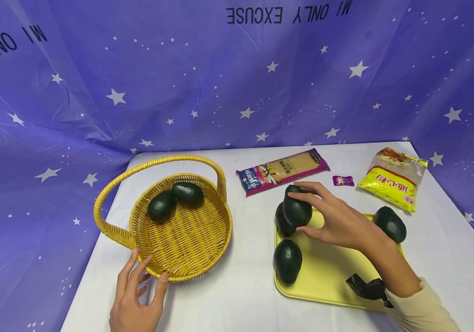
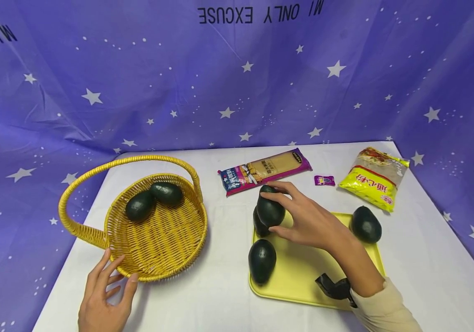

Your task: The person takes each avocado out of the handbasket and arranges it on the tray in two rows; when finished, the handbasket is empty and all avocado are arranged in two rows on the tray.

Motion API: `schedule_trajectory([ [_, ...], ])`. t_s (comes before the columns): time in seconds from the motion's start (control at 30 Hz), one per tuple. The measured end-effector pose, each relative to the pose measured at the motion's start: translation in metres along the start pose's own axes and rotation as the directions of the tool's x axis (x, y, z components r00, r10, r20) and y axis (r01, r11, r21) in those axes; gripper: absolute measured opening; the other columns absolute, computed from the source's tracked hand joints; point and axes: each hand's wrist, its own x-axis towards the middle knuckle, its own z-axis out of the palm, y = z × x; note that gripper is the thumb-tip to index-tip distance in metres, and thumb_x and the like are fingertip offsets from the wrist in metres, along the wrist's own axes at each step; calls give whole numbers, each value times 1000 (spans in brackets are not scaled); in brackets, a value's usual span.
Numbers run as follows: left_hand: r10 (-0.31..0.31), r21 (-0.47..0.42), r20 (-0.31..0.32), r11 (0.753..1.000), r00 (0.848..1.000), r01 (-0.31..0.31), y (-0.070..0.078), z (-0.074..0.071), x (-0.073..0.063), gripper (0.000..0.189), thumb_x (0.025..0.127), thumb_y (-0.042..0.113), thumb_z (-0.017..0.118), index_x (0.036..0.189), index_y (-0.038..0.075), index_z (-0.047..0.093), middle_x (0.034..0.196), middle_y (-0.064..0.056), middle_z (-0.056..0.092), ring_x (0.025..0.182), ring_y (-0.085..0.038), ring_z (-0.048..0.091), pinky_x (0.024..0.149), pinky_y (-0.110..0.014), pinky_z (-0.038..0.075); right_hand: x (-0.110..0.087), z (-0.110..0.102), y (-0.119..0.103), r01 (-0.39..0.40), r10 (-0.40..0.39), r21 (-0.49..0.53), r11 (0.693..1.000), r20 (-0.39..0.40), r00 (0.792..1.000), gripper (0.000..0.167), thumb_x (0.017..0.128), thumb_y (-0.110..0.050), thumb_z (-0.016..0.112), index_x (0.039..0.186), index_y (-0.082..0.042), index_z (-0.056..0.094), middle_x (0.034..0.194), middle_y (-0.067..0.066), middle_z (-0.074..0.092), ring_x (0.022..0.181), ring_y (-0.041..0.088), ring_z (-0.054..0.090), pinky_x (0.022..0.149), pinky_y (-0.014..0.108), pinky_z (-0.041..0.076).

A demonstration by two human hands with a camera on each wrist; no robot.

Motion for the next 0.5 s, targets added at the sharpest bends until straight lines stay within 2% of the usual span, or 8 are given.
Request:
schedule_trajectory([
  [0.07, -1, -2, 0, 1000, 1000, 1, 0, 0, 0, 54, 91, 28, 90, 141, 25, 71, 163, 9, 50, 100, 18, 53, 80, 5, 39, -3, 0, 2, -7, 7, -3, 1000, -5, 1000, 88, 73, -17, 100, 151, -13, 60, 154, 16, 52, 132, 34, 63, 96, 51, 61],
  [0.27, -11, 5, 8, 1000, 1000, 11, 0, 0, 1, 54, 91, 30, 90, 142, 24, 71, 163, 8, 50, 100, 2, 64, 79, 6, 38, -12, -3, 10, -44, 44, -23, 999, -17, 999, 87, 72, -17, 100, 150, -14, 61, 155, 16, 52, 129, 33, 64, 93, 50, 63],
  [0.5, -6, -8, -3, 1000, 1000, 6, 1, 0, 0, 53, 91, 29, 90, 141, 24, 72, 163, 9, 50, 99, 22, 50, 80, 6, 39, -22, -7, 16, -70, 67, -65, 995, -45, 997, 87, 70, -16, 101, 148, -13, 62, 153, 17, 53, 123, 30, 66, 89, 47, 62],
])
